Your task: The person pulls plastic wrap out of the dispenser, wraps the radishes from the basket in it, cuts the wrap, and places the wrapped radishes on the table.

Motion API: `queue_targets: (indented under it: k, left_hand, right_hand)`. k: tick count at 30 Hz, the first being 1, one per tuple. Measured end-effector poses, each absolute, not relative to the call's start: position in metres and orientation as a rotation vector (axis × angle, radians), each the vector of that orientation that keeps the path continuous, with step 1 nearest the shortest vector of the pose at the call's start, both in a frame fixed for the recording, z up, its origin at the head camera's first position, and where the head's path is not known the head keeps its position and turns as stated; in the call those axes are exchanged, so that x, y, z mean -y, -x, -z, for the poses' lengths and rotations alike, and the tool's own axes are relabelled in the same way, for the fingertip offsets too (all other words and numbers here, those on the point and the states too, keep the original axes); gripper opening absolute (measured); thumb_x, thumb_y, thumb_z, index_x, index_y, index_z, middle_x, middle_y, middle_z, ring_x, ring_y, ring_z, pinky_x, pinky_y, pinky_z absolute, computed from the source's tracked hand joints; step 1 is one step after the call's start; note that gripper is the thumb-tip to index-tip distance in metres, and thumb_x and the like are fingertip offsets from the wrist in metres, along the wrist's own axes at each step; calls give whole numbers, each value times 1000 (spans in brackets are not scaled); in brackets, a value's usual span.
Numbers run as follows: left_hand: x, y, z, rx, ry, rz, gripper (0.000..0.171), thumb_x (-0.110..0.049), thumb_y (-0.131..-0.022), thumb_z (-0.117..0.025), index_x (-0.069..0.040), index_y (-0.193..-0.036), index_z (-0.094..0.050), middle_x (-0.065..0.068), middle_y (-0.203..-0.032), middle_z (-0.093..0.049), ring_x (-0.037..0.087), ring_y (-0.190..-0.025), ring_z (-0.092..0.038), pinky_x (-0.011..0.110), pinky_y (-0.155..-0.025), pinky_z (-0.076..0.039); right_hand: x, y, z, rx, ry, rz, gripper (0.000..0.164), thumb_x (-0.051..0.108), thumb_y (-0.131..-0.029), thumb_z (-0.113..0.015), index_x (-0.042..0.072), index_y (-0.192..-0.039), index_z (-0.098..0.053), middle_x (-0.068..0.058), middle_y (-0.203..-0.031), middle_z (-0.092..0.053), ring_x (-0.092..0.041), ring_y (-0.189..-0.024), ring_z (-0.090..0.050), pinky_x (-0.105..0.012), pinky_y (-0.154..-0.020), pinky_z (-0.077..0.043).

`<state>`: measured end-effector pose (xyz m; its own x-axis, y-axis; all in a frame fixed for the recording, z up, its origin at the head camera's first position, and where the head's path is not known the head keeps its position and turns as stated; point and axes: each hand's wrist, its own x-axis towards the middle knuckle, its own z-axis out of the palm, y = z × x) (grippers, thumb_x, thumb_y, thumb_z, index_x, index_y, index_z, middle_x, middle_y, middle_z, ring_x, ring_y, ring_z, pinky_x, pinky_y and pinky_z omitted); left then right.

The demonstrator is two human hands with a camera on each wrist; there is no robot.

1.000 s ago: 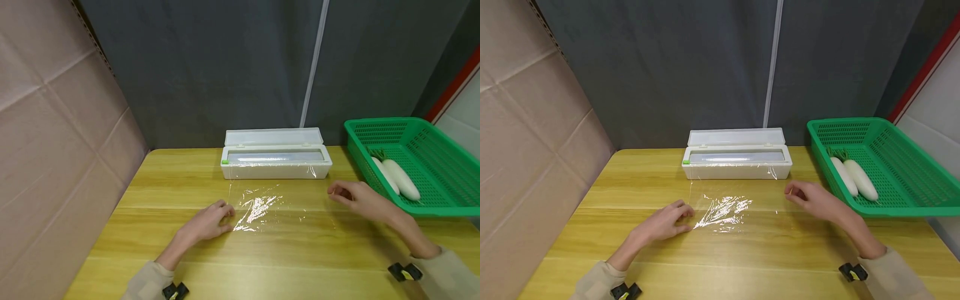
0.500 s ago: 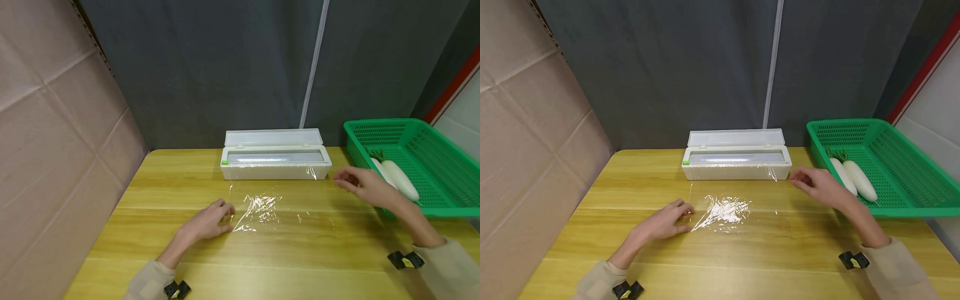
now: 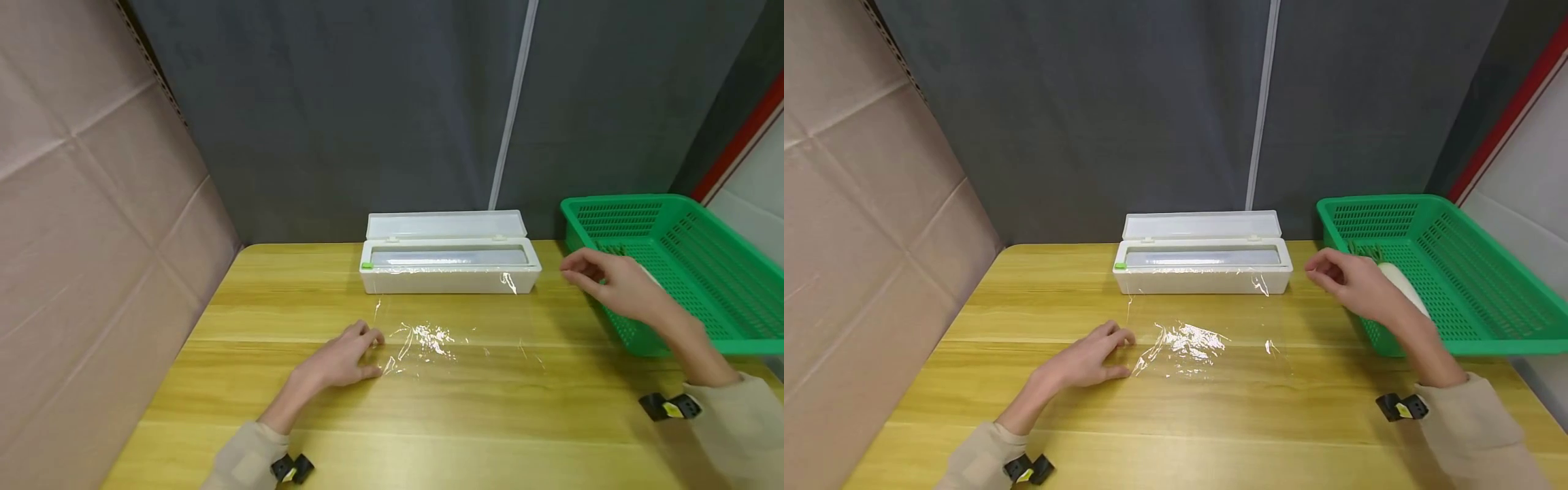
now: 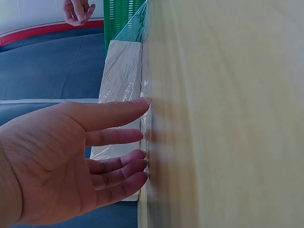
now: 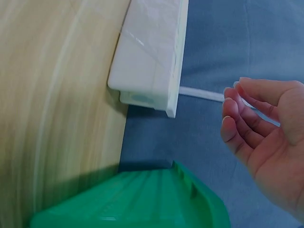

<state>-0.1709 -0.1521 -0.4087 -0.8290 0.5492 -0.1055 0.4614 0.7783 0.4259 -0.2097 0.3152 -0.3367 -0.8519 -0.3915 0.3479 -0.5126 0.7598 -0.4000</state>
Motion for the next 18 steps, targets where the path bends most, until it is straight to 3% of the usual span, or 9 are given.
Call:
queue_targets:
  k: [10, 18]
  left_hand:
    - [153, 172, 409, -2741, -806, -587, 47, -24, -89, -79, -10, -129, -58, 6, -108, -49, 16, -88, -46, 33, -72, -47]
    - [152, 171, 408, -2739, -805, -579, 47, -26, -90, -78, -10, -130, -58, 5, -110, -49, 16, -92, -48, 33, -76, -49]
  right_hand:
    - [-343, 216, 332, 2698, -578, -770, 15, 13, -101, -63, 6, -114, -66, -8, -96, -68, 0, -76, -57, -16, -62, -44]
    - [-370, 222, 332, 2749, -417, -798, 27, 19, -102, -61, 1, -123, -62, -18, -106, -66, 17, -80, -48, -10, -66, -39]
